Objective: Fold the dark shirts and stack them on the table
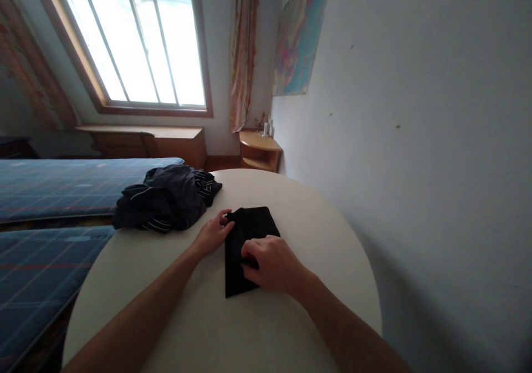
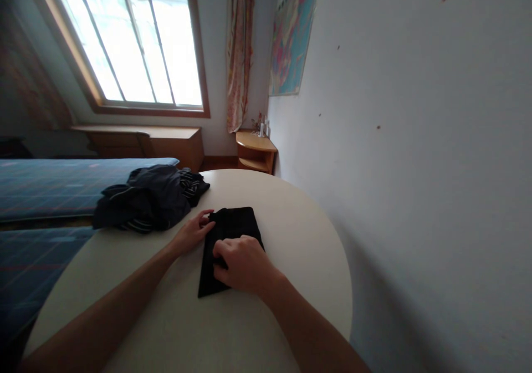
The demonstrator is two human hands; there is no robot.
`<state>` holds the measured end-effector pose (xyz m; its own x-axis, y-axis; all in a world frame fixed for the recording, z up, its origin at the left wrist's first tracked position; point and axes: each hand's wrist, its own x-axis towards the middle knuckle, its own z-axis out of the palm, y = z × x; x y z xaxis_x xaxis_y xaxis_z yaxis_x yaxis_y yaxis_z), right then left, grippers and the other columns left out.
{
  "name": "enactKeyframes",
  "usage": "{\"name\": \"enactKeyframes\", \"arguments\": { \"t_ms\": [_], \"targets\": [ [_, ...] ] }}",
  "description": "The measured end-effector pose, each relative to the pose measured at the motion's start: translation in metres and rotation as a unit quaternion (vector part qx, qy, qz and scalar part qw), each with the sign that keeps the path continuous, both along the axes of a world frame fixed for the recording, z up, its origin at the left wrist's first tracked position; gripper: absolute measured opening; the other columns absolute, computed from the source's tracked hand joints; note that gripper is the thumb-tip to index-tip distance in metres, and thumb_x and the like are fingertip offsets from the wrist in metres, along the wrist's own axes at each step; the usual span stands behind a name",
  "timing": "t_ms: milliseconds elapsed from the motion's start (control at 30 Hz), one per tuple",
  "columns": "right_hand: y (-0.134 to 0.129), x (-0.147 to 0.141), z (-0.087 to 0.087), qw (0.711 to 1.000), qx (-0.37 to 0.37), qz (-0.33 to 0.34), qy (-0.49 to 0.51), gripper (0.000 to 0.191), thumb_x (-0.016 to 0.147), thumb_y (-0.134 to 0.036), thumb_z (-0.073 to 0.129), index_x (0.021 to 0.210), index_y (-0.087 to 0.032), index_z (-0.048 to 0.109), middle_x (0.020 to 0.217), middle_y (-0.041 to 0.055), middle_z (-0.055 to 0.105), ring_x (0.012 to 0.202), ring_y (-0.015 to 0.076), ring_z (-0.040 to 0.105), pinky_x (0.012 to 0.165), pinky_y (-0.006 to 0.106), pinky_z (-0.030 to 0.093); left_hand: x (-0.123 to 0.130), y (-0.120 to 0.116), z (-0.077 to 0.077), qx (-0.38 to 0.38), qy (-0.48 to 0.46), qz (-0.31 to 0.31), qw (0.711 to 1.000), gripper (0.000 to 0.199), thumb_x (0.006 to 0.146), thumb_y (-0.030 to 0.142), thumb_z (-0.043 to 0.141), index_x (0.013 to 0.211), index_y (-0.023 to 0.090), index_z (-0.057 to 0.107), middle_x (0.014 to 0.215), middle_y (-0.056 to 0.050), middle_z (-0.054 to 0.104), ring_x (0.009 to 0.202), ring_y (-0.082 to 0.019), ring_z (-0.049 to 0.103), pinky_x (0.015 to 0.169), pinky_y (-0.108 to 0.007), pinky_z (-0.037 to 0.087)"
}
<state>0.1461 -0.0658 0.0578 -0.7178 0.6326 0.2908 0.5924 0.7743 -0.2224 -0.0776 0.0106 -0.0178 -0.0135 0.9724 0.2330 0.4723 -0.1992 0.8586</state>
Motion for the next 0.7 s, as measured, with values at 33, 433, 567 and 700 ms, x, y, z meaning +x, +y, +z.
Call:
{"name": "enactKeyframes", "arguments": {
  "t_ms": [33,433,567,700],
  "targets": [
    [-0.001,-0.003,-0.002,1.000,0.009,-0.006,0.012,0.013,0.081,-0.027,0.068,0.091,-0.020,0.062,0.085,0.0003,0.070,0.073,0.0156,0.061,0.071,0.028,0.036,-0.001,0.002,-0.001,-0.005,-0.010,-0.006,1.000,0.054,0.079,0.045,0.064,0.126,0.018,0.059,0.081,-0.002,0.072,0.071,-0.019,0.066,0.066,-0.029,0.049],
    [-0.005,-0.021,-0.029,0.995,0.004,0.070,-0.074,0.019,0.085,-0.035,0.068,0.096,-0.021,0.062,0.093,0.0017,0.069,0.082,0.0173,0.063,0.068,0.028,0.037,0.001,0.002,-0.002,0.002,-0.040,-0.023,0.999,0.059,0.080,0.044,0.067,0.132,0.017,0.055,0.103,-0.009,0.075,0.093,-0.025,0.070,0.083,-0.038,0.055],
    [-0.004,-0.019,-0.027,0.992,0.008,0.086,-0.088,0.019,0.084,-0.035,0.069,0.094,-0.021,0.061,0.092,0.0011,0.069,0.081,0.0176,0.063,0.066,0.029,0.036,0.003,-0.001,0.002,0.006,0.059,-0.007,0.998,0.057,0.087,0.039,0.060,0.141,0.027,0.050,0.121,-0.007,0.069,0.096,-0.022,0.070,0.082,-0.034,0.055],
    [-0.004,-0.022,-0.025,0.996,0.020,0.047,-0.068,0.013,0.085,-0.027,0.065,0.094,-0.020,0.060,0.092,0.0019,0.069,0.083,0.0178,0.062,0.069,0.029,0.037,0.004,-0.004,0.008,-0.001,0.111,0.014,0.994,0.056,0.090,0.038,0.057,0.144,0.029,0.047,0.121,-0.005,0.070,0.097,-0.021,0.070,0.084,-0.032,0.054]
  ]
}}
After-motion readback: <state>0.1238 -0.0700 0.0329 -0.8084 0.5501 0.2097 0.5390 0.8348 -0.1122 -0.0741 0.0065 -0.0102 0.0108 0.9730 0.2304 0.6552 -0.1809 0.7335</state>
